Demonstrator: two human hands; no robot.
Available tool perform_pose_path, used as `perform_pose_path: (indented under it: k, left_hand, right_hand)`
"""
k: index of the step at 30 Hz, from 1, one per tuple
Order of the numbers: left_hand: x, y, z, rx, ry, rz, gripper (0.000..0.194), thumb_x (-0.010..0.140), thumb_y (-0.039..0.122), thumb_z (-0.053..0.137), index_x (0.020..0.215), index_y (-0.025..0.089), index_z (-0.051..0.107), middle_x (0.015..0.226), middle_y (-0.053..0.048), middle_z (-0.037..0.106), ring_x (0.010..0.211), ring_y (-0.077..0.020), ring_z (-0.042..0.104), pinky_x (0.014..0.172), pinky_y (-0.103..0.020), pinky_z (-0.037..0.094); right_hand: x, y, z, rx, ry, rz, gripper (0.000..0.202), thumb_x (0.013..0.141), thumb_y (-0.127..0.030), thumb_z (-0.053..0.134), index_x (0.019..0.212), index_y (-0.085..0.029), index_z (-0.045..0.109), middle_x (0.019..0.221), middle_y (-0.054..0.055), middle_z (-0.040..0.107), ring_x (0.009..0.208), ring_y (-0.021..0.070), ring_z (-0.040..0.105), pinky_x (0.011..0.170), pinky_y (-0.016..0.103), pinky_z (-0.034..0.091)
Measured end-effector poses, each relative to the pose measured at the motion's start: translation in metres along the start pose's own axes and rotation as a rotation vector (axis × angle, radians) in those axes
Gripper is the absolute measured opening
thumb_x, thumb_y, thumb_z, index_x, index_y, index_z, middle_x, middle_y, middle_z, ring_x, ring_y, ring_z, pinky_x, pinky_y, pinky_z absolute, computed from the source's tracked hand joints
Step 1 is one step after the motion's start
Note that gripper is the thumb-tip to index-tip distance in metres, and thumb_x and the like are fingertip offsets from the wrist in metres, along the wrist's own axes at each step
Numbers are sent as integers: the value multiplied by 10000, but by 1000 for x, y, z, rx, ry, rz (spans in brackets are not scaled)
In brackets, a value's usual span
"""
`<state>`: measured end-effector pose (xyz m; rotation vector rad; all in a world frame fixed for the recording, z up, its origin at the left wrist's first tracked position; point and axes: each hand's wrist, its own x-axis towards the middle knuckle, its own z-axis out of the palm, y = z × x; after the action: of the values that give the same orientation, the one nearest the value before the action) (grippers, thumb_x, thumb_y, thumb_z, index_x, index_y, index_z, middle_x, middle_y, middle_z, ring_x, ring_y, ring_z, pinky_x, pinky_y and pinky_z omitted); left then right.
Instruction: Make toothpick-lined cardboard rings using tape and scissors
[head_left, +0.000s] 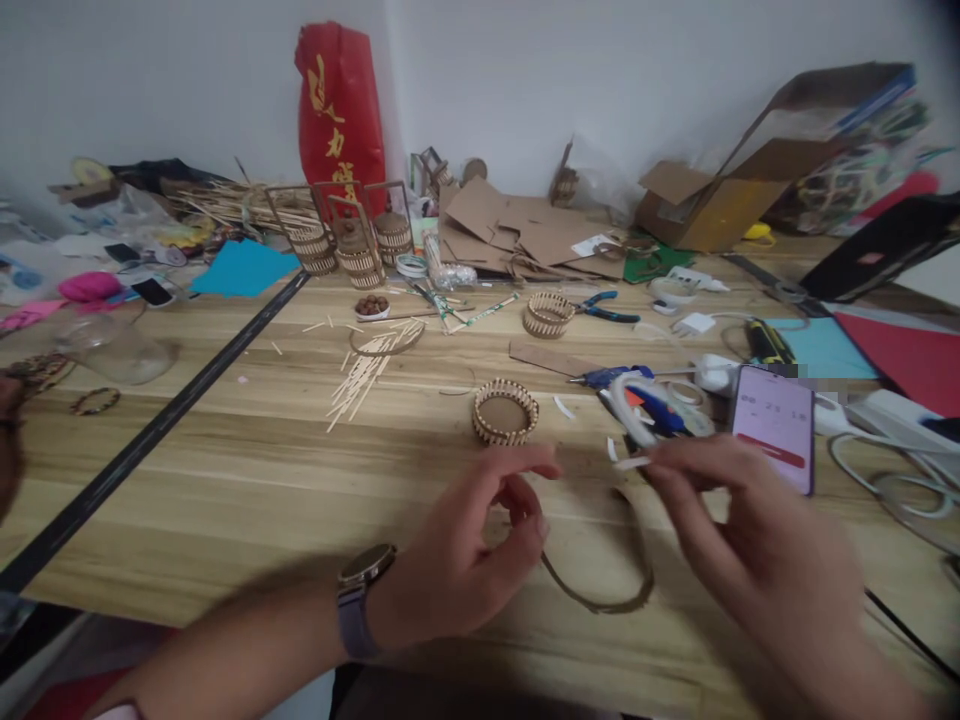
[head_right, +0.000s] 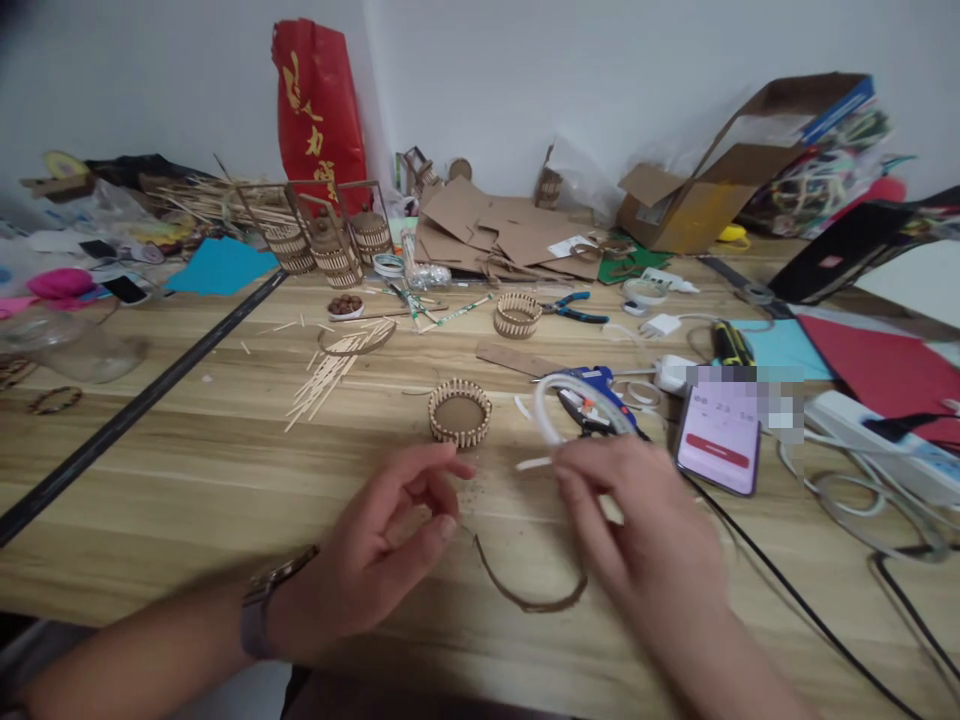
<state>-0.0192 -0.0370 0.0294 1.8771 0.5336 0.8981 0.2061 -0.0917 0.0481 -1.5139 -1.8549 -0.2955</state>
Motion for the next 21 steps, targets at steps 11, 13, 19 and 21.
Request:
perform_pose_path:
  k: [11, 13, 19, 21]
  left_hand:
    - [17, -41, 11, 869, -554, 336, 147, 944, 183, 535, 847, 170, 645, 977, -63, 646, 930, -199, 531, 866, -340, 447]
    - [25, -42, 3, 879, -450, 294, 200, 969, 154, 467, 891, 149, 651, 955, -74, 642, 897, -190, 536, 868, -338, 444]
    - [17, -45, -5, 1079, -503, 130, 266, 938, 53, 413, 823, 136, 638, 907, -95, 653, 844, -220, 570, 737, -338, 461]
    - [2, -34, 2, 989, -642, 198, 201, 928, 96, 480, 830, 152, 646, 891, -75, 669, 832, -210, 588, 743, -318, 463]
  right_hand:
    - [-6, 7, -27, -216, 19, 3, 206, 1001, -399, 424, 918, -262, 552, 792, 35, 683, 670, 190, 640, 542, 310, 418]
    - [-6, 6, -26, -207, 16, -20, 197, 1003, -383, 417, 924, -260, 548, 776, 31, 676, 660, 188, 637, 560, 304, 435]
    - [-6, 4, -26, -207, -26, -79, 192, 1003, -363, 403, 918, -255, 537, 744, 28, 664, 623, 179, 623, 531, 287, 426]
    - [-5, 3, -26, -198, -38, -92, 175, 999, -347, 406, 921, -257, 535, 743, 23, 662, 620, 180, 622, 528, 290, 428]
